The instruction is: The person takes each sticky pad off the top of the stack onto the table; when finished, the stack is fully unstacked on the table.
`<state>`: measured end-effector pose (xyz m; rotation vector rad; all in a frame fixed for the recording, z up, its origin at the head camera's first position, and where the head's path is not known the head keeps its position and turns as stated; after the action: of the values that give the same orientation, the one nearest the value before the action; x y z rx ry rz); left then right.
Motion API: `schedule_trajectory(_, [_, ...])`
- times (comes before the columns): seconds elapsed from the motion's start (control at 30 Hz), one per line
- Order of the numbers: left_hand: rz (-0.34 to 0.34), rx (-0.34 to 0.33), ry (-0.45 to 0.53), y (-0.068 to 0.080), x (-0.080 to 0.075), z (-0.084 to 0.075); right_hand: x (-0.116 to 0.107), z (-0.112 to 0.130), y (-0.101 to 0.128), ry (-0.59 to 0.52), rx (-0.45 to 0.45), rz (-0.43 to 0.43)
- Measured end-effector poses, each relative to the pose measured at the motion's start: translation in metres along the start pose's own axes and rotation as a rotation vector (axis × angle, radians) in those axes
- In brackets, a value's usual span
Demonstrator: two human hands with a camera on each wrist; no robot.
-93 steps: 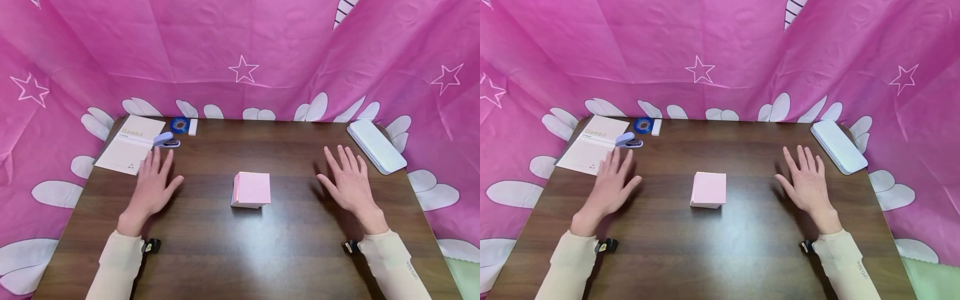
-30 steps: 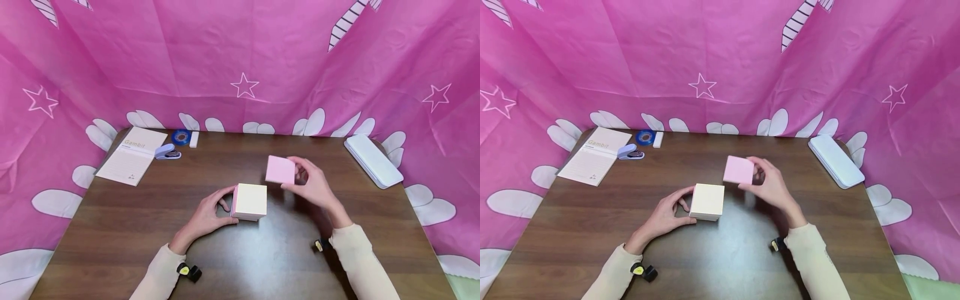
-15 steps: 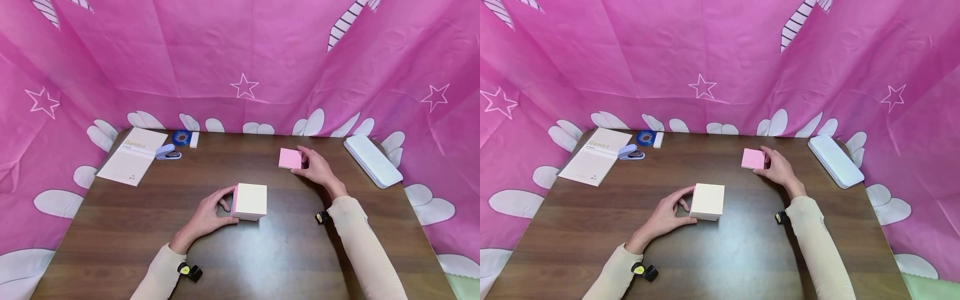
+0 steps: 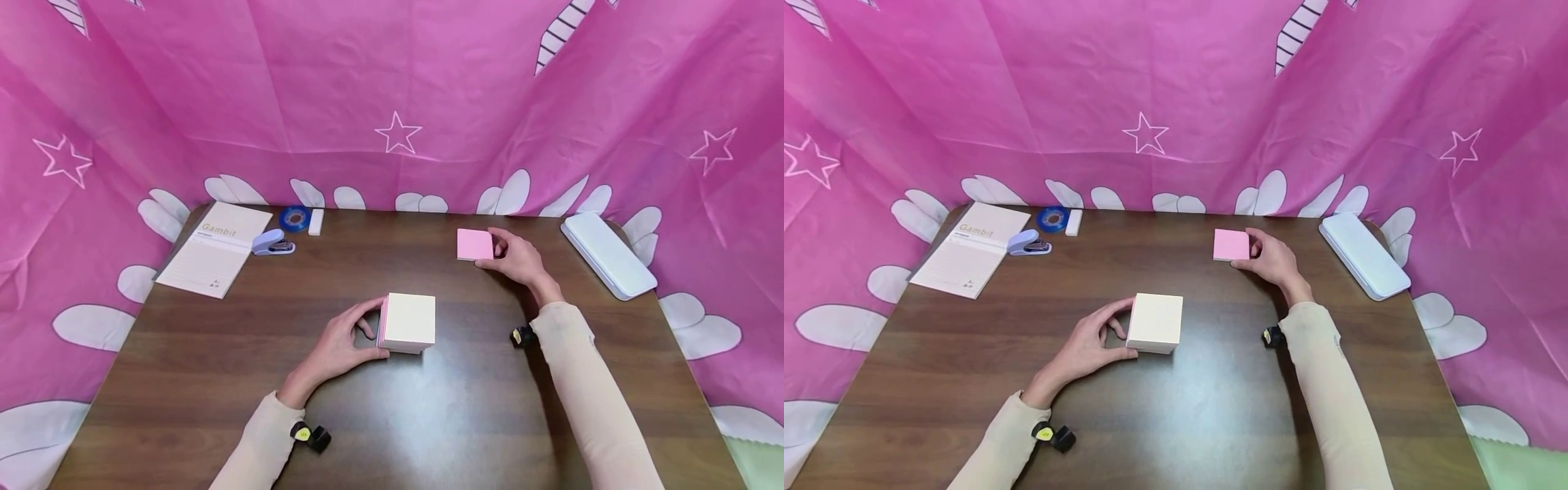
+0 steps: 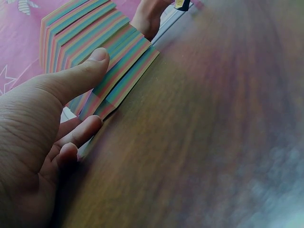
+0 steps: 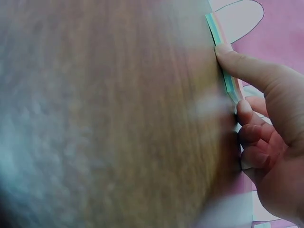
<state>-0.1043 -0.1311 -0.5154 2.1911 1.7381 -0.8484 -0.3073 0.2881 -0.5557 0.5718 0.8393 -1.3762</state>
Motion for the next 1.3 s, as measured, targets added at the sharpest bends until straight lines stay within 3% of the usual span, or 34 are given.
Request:
schedule_trajectory(0.1, [-0.002,0.002,-0.002,-0.001,0.000,0.000,0.003,-0.005,-0.002,-0.003,-0.017,-0.006])
schedule_trajectory(0.23, [-0.004,0.000,-0.002,-0.001,-0.001,0.000,0.000,0.007,0.007,-0.030,-0.045,-0.040])
schedule_trajectory(0.53, [-0.004,0.001,0.007,-0.003,-0.001,-0.002,-0.031,0.085,0.060,-0.193,-0.069,-0.120])
schedule_trajectory(0.63, [-0.003,0.003,0.006,-0.003,-0.001,-0.002,-0.034,0.103,0.075,-0.223,-0.077,-0.182])
schedule_trajectory(0.83, [0.001,0.001,-0.001,-0.002,0.000,-0.001,-0.037,0.144,0.101,-0.316,-0.189,-0.261])
schedule_trajectory(1.07, [0.001,-0.005,-0.002,-0.001,-0.001,0.000,-0.027,0.187,0.127,-0.383,-0.350,-0.178])
schedule_trajectory(1.3, [-0.001,-0.004,-0.001,-0.001,-0.001,-0.001,-0.012,0.209,0.144,-0.275,-0.369,-0.037])
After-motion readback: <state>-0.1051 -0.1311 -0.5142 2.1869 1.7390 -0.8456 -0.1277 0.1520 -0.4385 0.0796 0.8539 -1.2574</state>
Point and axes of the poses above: each hand's wrist, its own y-axis away from the middle knuckle, its own x-axis out of the palm, z = x × y, the point moved 3 cm from there along -y, towards the middle knuckle, and after that the axes turned 7 degrees about -z, right-handed, at the moved point
